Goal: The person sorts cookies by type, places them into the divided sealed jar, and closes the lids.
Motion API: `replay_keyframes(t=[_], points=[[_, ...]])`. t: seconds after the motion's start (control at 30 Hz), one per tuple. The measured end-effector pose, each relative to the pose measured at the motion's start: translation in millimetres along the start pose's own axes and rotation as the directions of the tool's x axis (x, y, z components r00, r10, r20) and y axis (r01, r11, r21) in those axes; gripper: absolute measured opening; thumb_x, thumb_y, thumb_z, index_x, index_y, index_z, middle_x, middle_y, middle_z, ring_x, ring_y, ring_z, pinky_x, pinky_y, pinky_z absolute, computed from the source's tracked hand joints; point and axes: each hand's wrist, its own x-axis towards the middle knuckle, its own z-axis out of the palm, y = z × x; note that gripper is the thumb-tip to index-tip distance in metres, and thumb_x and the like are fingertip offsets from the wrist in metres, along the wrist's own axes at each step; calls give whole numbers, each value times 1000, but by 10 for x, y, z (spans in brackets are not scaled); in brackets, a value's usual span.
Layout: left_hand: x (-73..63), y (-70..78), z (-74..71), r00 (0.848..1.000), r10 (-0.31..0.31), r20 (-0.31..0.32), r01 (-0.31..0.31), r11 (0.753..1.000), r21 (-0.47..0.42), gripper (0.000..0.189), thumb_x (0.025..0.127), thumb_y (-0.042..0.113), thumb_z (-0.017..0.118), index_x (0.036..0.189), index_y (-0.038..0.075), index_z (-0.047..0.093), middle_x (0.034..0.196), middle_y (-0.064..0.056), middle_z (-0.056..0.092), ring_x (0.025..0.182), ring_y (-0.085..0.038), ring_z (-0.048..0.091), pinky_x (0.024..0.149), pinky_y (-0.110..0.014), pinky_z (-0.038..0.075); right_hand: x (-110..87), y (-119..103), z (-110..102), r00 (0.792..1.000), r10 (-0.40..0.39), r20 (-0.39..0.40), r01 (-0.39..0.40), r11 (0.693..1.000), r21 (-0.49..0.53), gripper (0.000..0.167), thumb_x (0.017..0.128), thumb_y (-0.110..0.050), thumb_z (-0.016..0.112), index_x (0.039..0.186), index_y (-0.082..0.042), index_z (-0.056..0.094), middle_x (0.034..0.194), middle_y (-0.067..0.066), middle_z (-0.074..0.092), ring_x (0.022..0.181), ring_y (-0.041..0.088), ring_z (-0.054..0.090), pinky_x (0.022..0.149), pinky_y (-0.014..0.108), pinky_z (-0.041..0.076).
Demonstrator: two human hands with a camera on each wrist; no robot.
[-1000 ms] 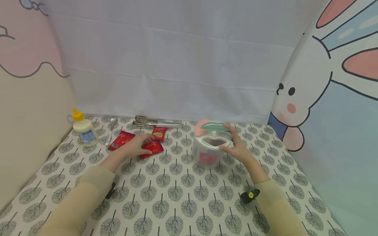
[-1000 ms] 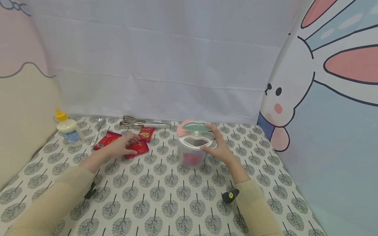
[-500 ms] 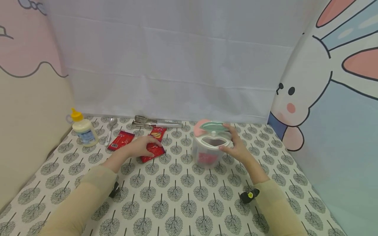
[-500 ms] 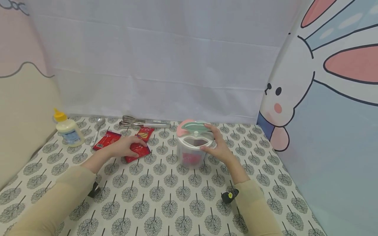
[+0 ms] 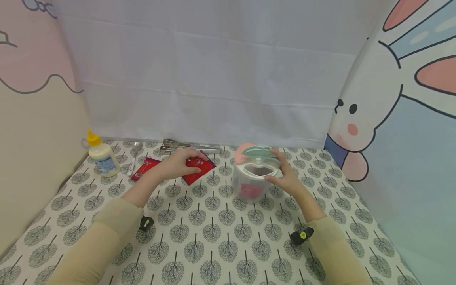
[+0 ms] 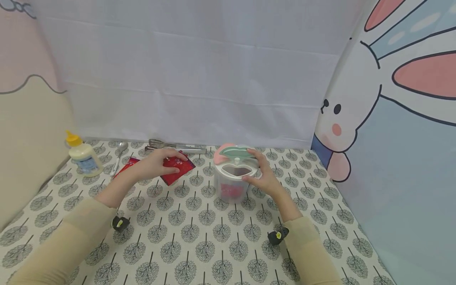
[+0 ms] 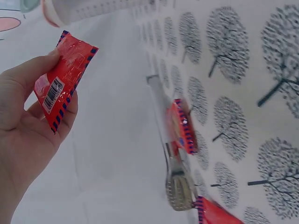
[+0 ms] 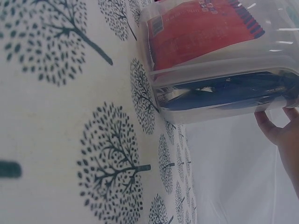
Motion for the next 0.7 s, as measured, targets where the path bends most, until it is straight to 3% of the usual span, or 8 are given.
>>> replay_keyframes(t=[0.27,0.4,0.53,0.7], points=[[92,477,-171,994,18,-106,-25,998,-64,35,88,18,67,120,28,61,113,6,57,97,-18,57,83,-34,52,-8,-7,-4,1000,30,-1,-30,1000,0,84,78,-10,72,144,-10,20,146,27,27,126,53,36,102,70,26],[173,698,-171,981,74,-177,-96,988,-123,37,87,13,66,121,27,60,115,8,57,94,-15,58,78,-28,54,-6,-6,-13,1000,24,-1,-24,1000,9,84,78,-9,71,144,-9,19,145,27,27,126,53,36,101,70,27],[280,886,-118,952,154,-266,-210,958,-196,39,84,4,66,120,20,61,114,5,59,91,-13,59,75,-24,55,7,-11,-18,1000,24,-1,-24,1000,4,84,78,-14,72,144,-10,20,146,27,27,126,53,36,102,70,26],[428,1041,17,900,250,-357,-343,912,-225,38,82,0,69,117,14,62,111,2,61,95,-10,60,78,-20,55,12,-13,-18,999,46,1,-46,999,4,85,78,-18,73,145,-11,21,145,26,29,126,52,37,102,70,27]])
